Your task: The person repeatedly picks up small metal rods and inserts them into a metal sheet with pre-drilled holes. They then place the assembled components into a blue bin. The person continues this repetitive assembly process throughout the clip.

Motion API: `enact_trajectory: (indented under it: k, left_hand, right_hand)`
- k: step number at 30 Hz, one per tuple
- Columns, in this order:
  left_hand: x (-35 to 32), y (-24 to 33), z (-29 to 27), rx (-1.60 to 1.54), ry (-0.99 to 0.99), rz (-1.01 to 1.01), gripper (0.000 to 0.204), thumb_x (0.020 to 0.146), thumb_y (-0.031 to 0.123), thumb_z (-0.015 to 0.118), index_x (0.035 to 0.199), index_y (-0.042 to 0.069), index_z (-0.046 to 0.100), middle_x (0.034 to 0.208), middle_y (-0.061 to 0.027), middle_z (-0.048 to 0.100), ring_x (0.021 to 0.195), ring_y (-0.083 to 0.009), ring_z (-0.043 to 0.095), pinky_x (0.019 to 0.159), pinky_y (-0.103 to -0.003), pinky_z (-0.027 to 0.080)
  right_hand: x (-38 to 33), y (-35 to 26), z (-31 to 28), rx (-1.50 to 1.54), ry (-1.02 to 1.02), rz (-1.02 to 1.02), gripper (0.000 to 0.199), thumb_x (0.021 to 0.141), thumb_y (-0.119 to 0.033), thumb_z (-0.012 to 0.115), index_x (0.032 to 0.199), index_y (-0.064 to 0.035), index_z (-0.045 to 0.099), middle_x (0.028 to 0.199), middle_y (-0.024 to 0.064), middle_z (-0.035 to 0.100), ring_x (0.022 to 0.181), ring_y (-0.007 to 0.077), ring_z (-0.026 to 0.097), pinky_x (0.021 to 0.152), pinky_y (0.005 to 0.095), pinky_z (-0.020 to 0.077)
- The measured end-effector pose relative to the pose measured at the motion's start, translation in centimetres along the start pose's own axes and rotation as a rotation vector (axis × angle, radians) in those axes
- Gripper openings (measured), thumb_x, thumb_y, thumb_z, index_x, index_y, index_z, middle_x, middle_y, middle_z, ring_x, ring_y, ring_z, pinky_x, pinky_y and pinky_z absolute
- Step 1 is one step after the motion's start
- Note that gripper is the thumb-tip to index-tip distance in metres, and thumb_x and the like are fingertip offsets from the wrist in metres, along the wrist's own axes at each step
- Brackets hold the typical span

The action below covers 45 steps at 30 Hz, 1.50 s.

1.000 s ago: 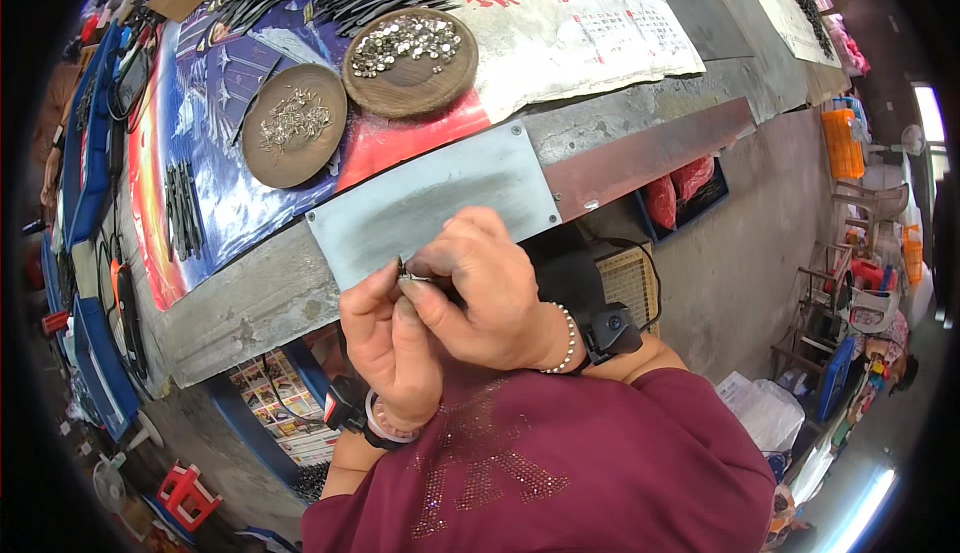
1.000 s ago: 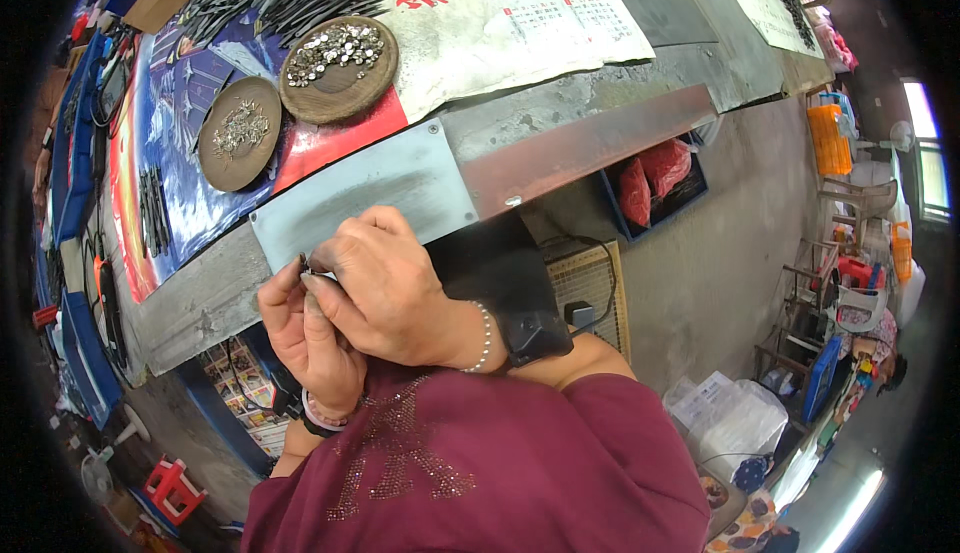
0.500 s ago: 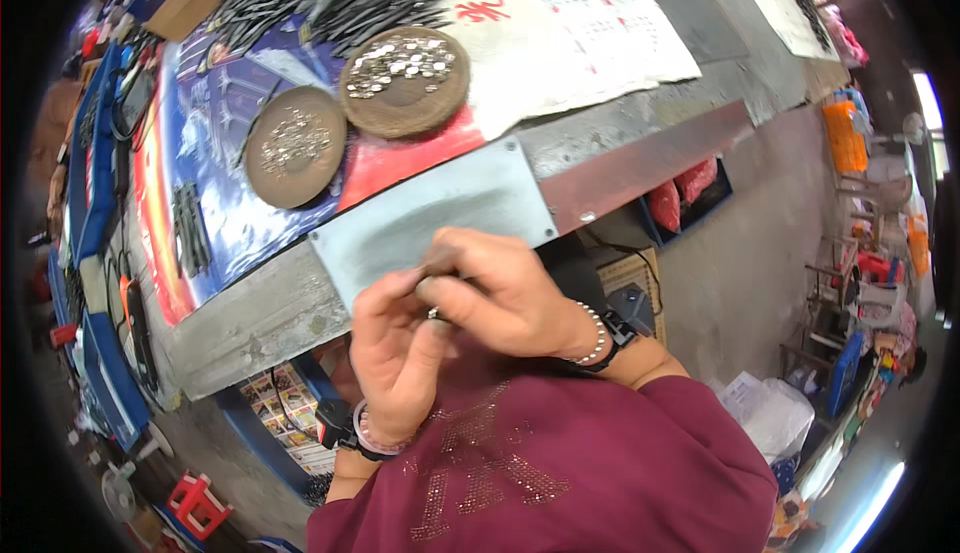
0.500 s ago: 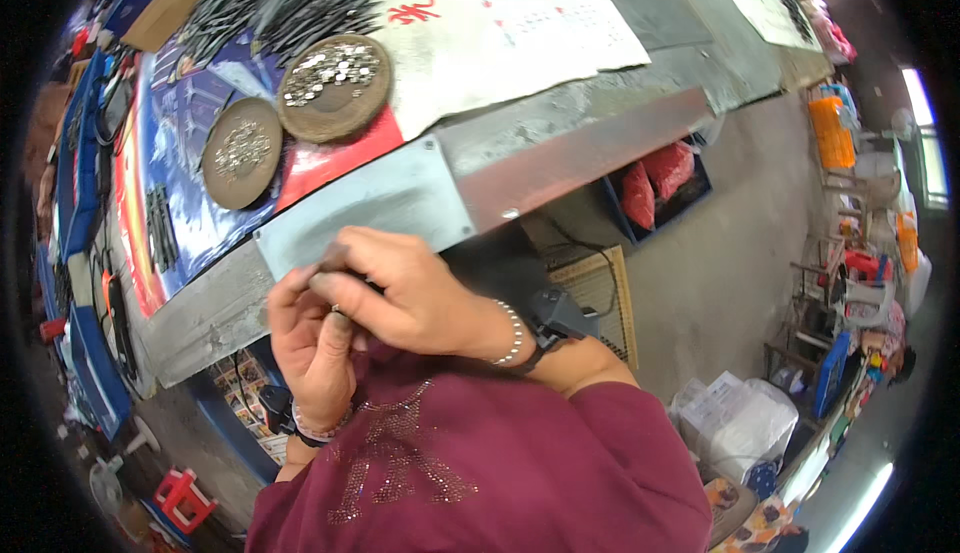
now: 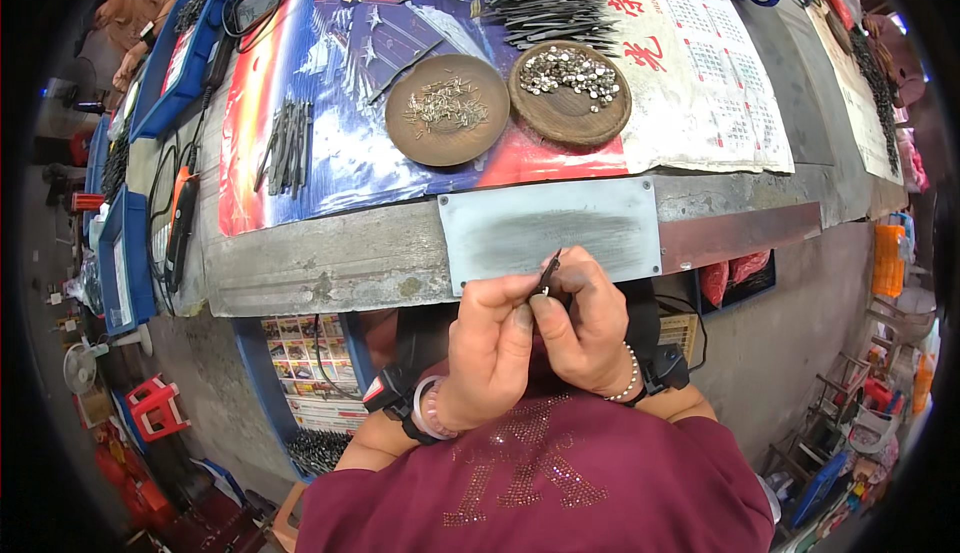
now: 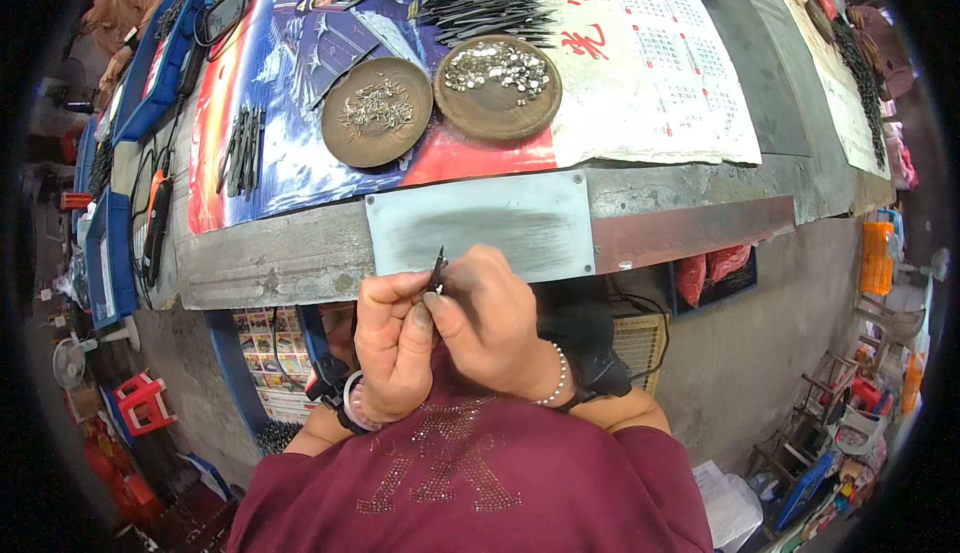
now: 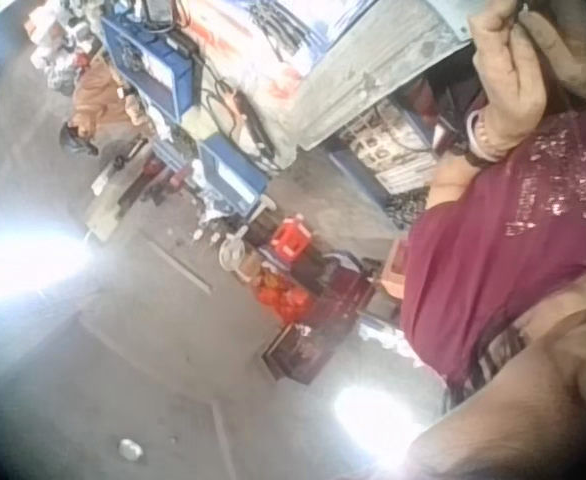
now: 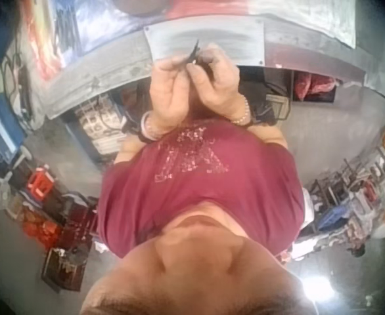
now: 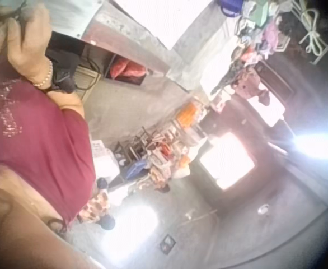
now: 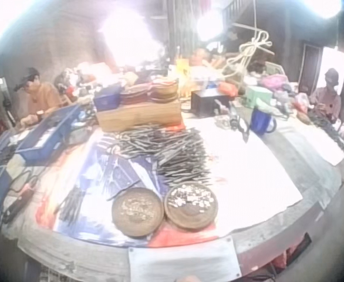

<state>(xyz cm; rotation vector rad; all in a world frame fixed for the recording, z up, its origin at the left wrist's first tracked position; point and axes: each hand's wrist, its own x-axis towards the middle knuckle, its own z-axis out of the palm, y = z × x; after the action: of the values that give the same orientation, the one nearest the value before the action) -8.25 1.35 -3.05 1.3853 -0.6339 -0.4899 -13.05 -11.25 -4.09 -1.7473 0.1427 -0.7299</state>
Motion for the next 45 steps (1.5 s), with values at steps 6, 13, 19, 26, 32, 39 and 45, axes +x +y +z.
enact_trajectory:
  k: [6, 13, 19, 26, 32, 39, 45]
  left_hand:
    - [-0.3, -0.3, 0.2, -0.015, 0.002, -0.011, 0.026, 0.1, 0.003, 0.044, 0.124, -0.005, 0.04, 0.113, -0.0122, 0.056, 0.1, -0.0113, 0.055, 0.089, -0.025, 0.044]
    - [0.6, 0.2, -0.5, -0.622, -0.144, -0.342, 0.038, 0.1, 0.009, 0.046, 0.135, 0.004, 0.032, 0.081, -0.0069, 0.054, 0.064, -0.007, 0.043, 0.055, -0.019, 0.033]
    - [0.4, 0.5, -0.7, -0.387, -0.208, -0.196, 0.04, 0.099, 0.003, 0.045, 0.138, 0.002, 0.035, 0.086, -0.0065, 0.057, 0.066, -0.0069, 0.051, 0.06, -0.019, 0.043]
    - [-0.4, -0.1, -0.5, -0.103, -0.134, -0.022, 0.031, 0.101, 0.007, 0.046, 0.13, -0.001, 0.04, 0.103, -0.007, 0.059, 0.071, -0.003, 0.046, 0.059, -0.017, 0.037]
    - [-0.3, -0.5, 0.1, -0.183, -0.096, -0.012, 0.031, 0.1, 0.007, 0.047, 0.129, -0.001, 0.042, 0.108, -0.0092, 0.061, 0.08, -0.0054, 0.051, 0.066, -0.018, 0.041]
    - [-0.2, 0.1, -0.6, -0.533, -0.117, -0.214, 0.035, 0.099, 0.002, 0.045, 0.134, 0.003, 0.041, 0.112, -0.0087, 0.059, 0.07, -0.0022, 0.049, 0.06, -0.017, 0.039]
    - [-0.2, 0.2, -1.4, -0.518, 0.021, -0.13, 0.036, 0.101, 0.002, 0.04, 0.136, 0.002, 0.042, 0.112, -0.0033, 0.056, 0.068, -0.0028, 0.043, 0.061, -0.018, 0.039]
  right_hand:
    - [-0.4, -0.7, 0.6, -0.304, 0.023, -0.06, 0.012, 0.086, -0.007, 0.062, 0.092, 0.0016, 0.055, 0.077, 0.0144, 0.052, 0.066, 0.0335, 0.052, 0.059, 0.0388, 0.0436]
    - [1.1, -1.0, -1.9, 0.337, -0.037, 0.292, 0.012, 0.096, -0.004, 0.05, 0.091, 0.0045, 0.056, 0.077, 0.0084, 0.057, 0.063, 0.0132, 0.056, 0.057, 0.0268, 0.0466]
    - [1.1, -0.6, -2.2, 0.017, -0.118, -0.036, 0.008, 0.08, 0.003, 0.062, 0.084, 0.0024, 0.055, 0.072, 0.0107, 0.055, 0.057, 0.0203, 0.054, 0.051, 0.0301, 0.0435]
    - [0.1, 0.0, -0.4, -0.095, 0.025, -0.226, 0.016, 0.079, -0.004, 0.066, 0.088, 0.0, 0.054, 0.072, 0.0104, 0.053, 0.058, 0.0269, 0.05, 0.058, 0.0365, 0.042]
    - [-0.8, -1.4, 0.0, -0.279, 0.033, -0.063, 0.008, 0.084, -0.003, 0.059, 0.089, 0.0007, 0.053, 0.075, 0.0117, 0.052, 0.062, 0.0304, 0.049, 0.06, 0.0403, 0.041]
    - [0.6, -2.0, -1.6, 0.13, -0.14, 0.27, 0.014, 0.093, -0.009, 0.056, 0.093, 0.0055, 0.057, 0.076, 0.0099, 0.054, 0.061, 0.0146, 0.051, 0.054, 0.0266, 0.0424]
    - [0.0, -1.0, 1.1, -0.235, -0.152, 0.017, 0.016, 0.088, -0.012, 0.062, 0.091, 0.0009, 0.053, 0.075, 0.0124, 0.052, 0.065, 0.0257, 0.05, 0.06, 0.0344, 0.0432]
